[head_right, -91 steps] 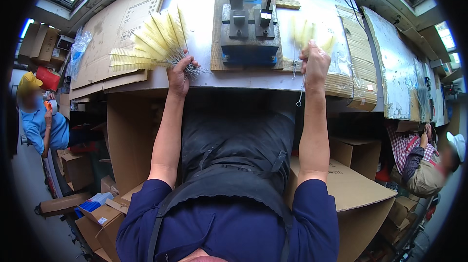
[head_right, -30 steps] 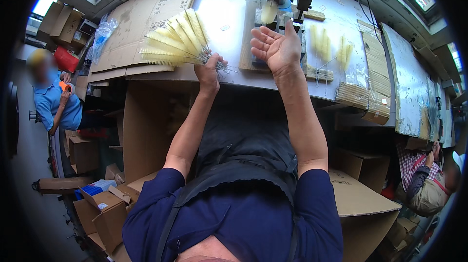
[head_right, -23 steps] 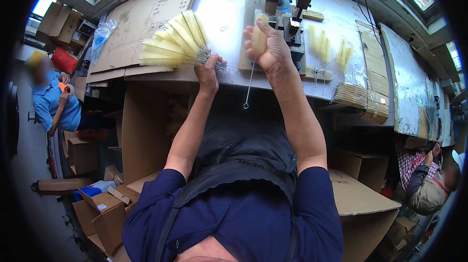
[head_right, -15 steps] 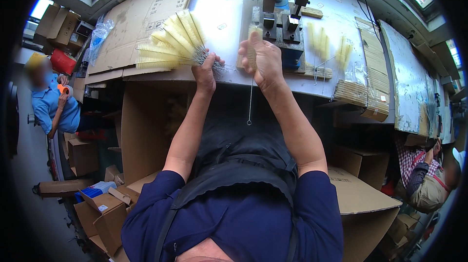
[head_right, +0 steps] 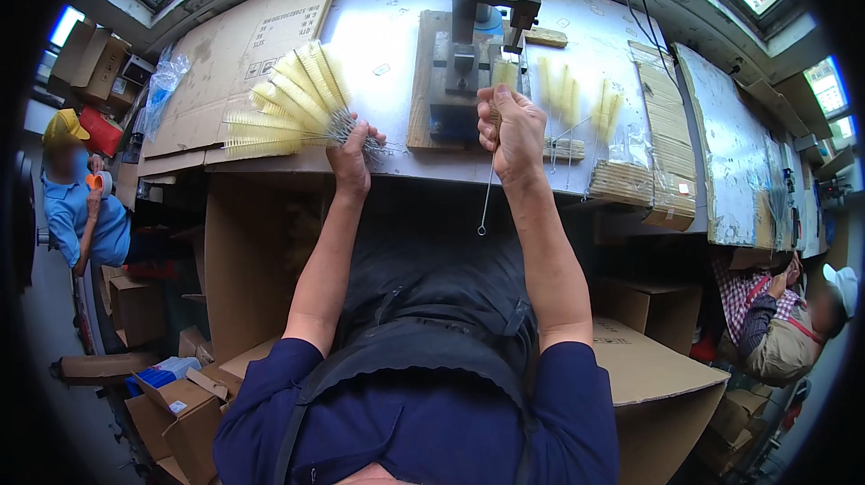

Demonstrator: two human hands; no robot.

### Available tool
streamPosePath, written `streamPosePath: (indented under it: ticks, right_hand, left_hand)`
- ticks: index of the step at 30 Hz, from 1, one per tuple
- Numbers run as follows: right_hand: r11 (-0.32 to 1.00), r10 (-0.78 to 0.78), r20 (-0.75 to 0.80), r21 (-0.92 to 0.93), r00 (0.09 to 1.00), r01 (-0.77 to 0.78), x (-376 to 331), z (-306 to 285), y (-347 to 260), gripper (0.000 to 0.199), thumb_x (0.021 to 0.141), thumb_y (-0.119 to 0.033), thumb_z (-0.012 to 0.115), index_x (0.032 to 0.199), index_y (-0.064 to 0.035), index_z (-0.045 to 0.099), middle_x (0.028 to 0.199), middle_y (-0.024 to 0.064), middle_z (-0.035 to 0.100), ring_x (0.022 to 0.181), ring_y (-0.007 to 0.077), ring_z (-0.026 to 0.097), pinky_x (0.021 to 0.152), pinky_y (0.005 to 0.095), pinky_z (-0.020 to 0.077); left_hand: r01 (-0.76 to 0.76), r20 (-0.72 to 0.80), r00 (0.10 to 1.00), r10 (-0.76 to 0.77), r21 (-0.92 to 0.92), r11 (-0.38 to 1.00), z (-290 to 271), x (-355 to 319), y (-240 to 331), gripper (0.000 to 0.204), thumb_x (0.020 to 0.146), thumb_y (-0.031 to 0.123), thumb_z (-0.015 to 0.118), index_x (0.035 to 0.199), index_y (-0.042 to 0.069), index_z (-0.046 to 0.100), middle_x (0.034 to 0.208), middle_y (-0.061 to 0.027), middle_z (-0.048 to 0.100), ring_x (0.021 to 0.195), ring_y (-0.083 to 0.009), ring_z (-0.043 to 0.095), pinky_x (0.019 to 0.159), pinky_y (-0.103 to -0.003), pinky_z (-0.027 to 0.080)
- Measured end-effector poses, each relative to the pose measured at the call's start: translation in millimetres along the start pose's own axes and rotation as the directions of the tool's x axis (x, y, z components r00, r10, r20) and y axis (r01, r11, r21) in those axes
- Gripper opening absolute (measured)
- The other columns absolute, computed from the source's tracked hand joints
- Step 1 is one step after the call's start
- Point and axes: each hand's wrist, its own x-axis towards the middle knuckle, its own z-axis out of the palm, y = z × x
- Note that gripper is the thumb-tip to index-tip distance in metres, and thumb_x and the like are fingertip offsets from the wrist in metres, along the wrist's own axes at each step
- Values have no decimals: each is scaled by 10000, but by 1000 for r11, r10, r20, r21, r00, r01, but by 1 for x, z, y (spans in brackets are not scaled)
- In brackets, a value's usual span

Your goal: The worker is assembling industrial brush heads by inserting wire stems into a crimping machine and organizing completed units.

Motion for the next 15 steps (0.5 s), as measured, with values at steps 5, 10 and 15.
streamPosePath:
  ticks: [5, 10, 15]
  right_hand:
    - [994, 109, 11, -20, 994, -109, 25, -10, -14, 255, 1026, -250, 527, 950, -11, 575, 666, 19, 548, 442, 77, 447, 365, 201, 337]
    - [991, 135, 18, -8, 991, -135, 29, -14, -18, 250, 1025, -238, 527, 953, -2, 567, 655, 18, 532, 440, 73, 420, 362, 205, 323]
    - [979, 202, 18, 26, 979, -203, 34, -16, -24, 244, 1018, -252, 547, 970, -13, 547, 655, 0, 498, 433, 44, 365, 351, 183, 280]
  left_hand:
    - [24, -3, 1000, -24, -4, 1000, -2, 2, -2, 234, 894, -18, 601, 1105, -19, 498, 827, -86, 574, 708, -179, 617, 638, -357, 589]
    - [-15, -8, 1000, 15, 14, 1000, -2, 0, 0, 237, 893, -19, 598, 1108, -21, 499, 815, -85, 582, 704, -184, 624, 631, -358, 586]
    - [-25, 8, 1000, 25, 8, 1000, -5, 0, -3, 261, 884, -38, 600, 1120, -49, 489, 851, -101, 575, 699, -182, 627, 627, -357, 605]
